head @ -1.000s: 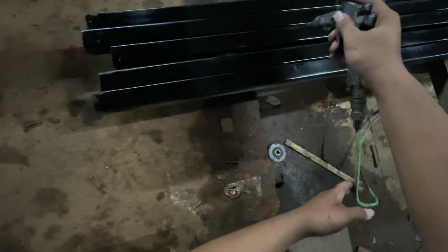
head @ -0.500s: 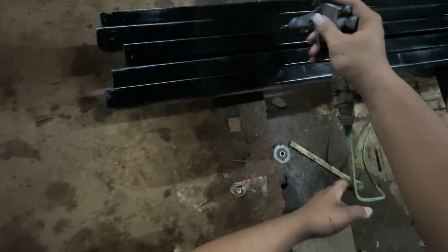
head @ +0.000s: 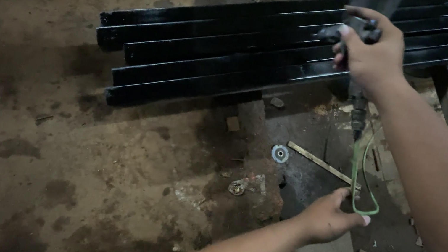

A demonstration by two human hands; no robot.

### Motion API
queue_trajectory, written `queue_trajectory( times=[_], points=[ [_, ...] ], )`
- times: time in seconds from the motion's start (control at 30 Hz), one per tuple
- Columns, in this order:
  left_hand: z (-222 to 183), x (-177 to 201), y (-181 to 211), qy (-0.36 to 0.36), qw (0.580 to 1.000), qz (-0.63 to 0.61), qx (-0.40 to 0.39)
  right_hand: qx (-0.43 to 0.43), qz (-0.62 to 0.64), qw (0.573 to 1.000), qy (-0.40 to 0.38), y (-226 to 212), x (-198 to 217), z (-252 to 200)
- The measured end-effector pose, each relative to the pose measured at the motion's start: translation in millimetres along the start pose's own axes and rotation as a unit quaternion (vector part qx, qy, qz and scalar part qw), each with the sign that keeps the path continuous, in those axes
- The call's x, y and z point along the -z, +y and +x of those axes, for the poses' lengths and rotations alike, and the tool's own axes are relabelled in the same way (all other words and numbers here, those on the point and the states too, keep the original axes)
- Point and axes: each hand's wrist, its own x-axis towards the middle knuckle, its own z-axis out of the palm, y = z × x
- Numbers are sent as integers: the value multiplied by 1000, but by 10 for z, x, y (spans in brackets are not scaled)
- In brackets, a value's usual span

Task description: Spray painting a set of long metal bars with black paint using a hand-held pneumatic spray gun.

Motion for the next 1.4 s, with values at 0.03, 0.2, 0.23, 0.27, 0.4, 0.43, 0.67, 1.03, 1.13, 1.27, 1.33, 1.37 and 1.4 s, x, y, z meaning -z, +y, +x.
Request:
queue_trajectory(
  times=[0.03, 0.2, 0.23, 0.27, 0.4, 0.43, 0.67, 1.03, 1.13, 1.27, 1.33, 1.37, 1.4],
  points=[
    [5, -34, 9, -1, 1000, 1, 0, 0, 0, 1000, 2, 8, 61, -13],
    [-24, -182, 84, -18, 998, 17, 52, -49, -45, 994, 84, 153, 310, -19],
    [8, -203, 79, -21, 998, 18, 53, -51, -47, 994, 87, 248, 393, 11],
    [41, -222, 76, -31, 997, 44, 59, -47, -56, 993, 97, 342, 476, 41],
    [50, -256, 123, -50, 995, 58, 60, -29, -70, 989, 125, 598, 734, 117],
    [78, -279, 112, -52, 995, 58, 61, -30, -71, 989, 125, 609, 781, 115],
    [229, -370, 62, -30, 997, 37, 52, -21, -67, 982, 176, 544, 995, 40],
    [142, -389, 141, -76, 993, 42, 86, -56, -33, 996, 63, 368, 733, -139],
    [118, -335, 114, -94, 987, 66, 108, -81, -41, 995, 40, 221, 584, -269],
    [168, -346, -80, -95, 990, 69, 77, -85, -21, 996, -28, 34, 397, -454],
    [161, -360, -121, -97, 989, 78, 77, -84, -22, 995, -47, -36, 316, -531],
    [141, -358, -119, -96, 990, 78, 65, -58, -20, 996, -61, -74, 275, -569],
    [120, -356, -116, -96, 991, 77, 53, -31, -19, 997, -74, -113, 234, -609]
  ],
)
